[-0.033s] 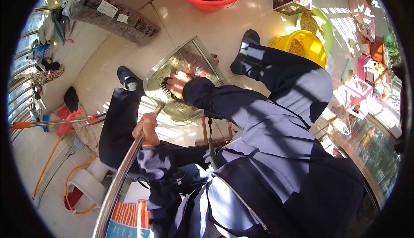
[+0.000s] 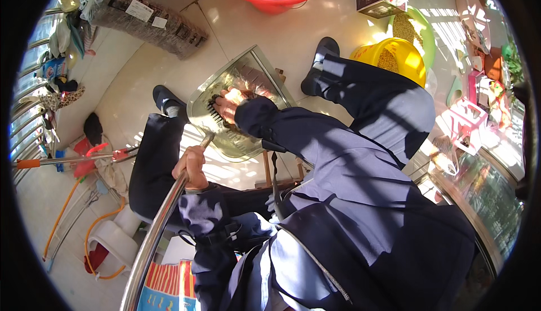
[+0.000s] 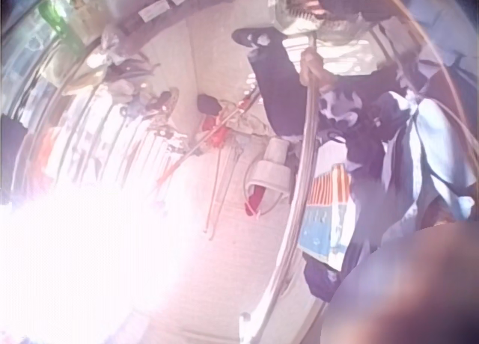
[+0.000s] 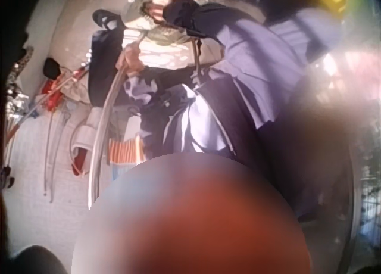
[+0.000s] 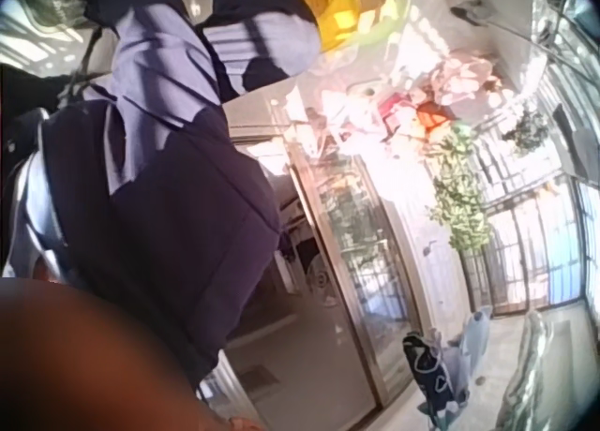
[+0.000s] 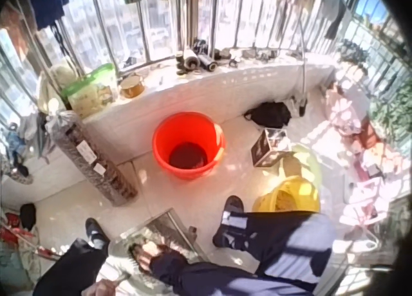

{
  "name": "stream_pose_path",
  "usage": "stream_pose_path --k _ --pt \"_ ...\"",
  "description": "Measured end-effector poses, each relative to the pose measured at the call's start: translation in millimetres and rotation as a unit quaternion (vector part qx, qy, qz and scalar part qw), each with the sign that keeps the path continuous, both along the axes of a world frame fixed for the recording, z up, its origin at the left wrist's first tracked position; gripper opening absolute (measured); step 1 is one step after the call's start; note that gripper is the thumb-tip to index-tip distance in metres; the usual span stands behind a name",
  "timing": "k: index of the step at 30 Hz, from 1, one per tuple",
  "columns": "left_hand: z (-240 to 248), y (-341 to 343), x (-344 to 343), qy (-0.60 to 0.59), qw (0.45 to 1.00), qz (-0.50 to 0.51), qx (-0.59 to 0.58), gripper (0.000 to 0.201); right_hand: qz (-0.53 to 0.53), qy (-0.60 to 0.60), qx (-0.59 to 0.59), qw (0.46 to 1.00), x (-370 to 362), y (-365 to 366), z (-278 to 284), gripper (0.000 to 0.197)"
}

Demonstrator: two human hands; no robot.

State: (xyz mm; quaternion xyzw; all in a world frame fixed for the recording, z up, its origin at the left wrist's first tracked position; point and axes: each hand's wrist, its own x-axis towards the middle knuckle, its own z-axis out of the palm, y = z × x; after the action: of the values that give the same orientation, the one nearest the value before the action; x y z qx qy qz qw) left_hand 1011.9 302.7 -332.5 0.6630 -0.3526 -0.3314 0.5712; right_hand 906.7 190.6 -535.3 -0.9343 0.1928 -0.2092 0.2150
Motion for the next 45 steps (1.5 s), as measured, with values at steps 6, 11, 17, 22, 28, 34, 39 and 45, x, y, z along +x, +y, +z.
stream_pose_path --k 6,11,17,22,28,34,39,45 --pt "3 0 -2 0.005 1.0 0.017 0.012 0.032 0.108 0.182 0.098 0.972 -10 14 15 0.015" --pt "2 1 -1 0.007 0.999 0.023 0.023 0.033 0.05 0.054 0.056 0.996 -12 12 17 0.014" --pt "1 0 0 0.001 1.0 0.004 0.011 0.034 -0.002 0.039 0.058 0.998 -10 10 15 0.016" --pt "3 0 -2 0.021 1.0 0.011 0.003 0.035 0.054 0.126 0.13 0.982 -9 14 16 0.019" --pt "1 -2 -2 0.007 1.0 -0.002 -0.009 0.035 0.105 0.131 0.099 0.981 -12 18 17 0.015" --pt "1 -3 -1 0.011 1.0 -0.003 -0.017 0.036 0.086 0.08 0.063 0.991 -8 4 21 0.014" --pt "-1 -3 0 0.019 1.0 0.011 -0.006 0.037 0.127 0.111 0.055 0.984 -13 5 23 0.015" --pt "2 0 0 0.007 1.0 -0.001 0.01 0.036 0.215 0.11 -0.021 0.97 -33 8 20 0.011"
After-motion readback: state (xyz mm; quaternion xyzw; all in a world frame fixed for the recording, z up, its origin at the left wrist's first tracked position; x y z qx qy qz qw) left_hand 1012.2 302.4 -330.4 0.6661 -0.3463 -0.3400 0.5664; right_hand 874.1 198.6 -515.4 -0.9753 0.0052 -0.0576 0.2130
